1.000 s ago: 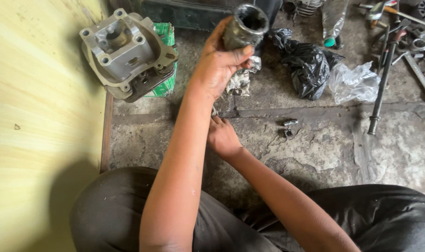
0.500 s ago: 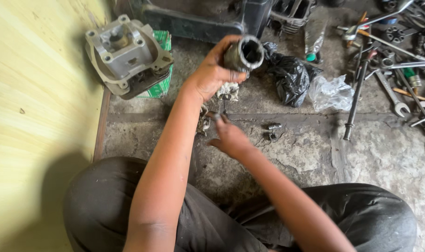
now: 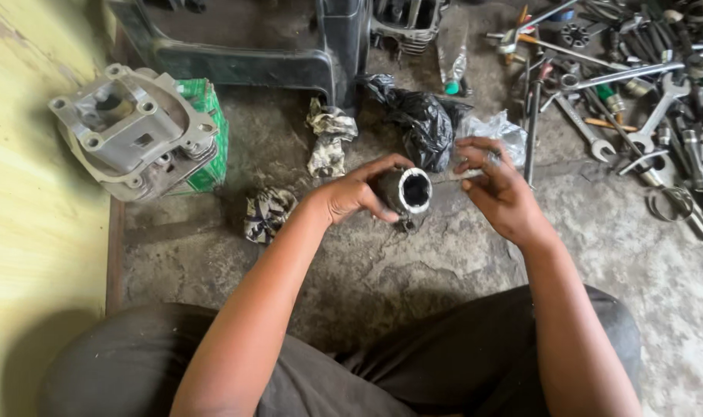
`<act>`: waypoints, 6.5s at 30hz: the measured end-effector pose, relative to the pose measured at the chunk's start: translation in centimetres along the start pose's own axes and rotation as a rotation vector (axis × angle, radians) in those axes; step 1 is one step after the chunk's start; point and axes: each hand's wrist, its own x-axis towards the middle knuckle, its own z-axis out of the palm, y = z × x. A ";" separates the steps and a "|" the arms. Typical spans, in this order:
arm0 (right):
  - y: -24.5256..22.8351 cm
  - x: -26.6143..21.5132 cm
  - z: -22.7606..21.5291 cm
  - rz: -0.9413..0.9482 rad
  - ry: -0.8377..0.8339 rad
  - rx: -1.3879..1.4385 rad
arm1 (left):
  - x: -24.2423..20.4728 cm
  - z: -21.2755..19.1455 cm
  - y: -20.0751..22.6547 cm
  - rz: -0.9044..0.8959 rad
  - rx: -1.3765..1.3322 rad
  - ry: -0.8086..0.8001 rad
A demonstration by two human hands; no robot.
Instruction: The person wipes a metal engine piston and a cylindrical component with a cloth to remove grease and residue.
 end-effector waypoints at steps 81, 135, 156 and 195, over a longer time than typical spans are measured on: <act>6.9 0.5 10.8 0.374 -0.053 0.600 | 0.6 3.2 -1.8 0.221 0.731 0.558; 4.5 0.5 9.4 0.180 -0.208 -0.136 | 0.7 2.1 1.0 -0.185 0.916 0.200; 4.7 1.0 10.3 0.256 -0.208 -0.062 | 0.7 3.5 2.9 -0.309 1.316 0.265; -1.2 3.6 16.7 -0.121 -0.300 -0.823 | -5.4 -5.4 10.2 0.617 0.623 1.557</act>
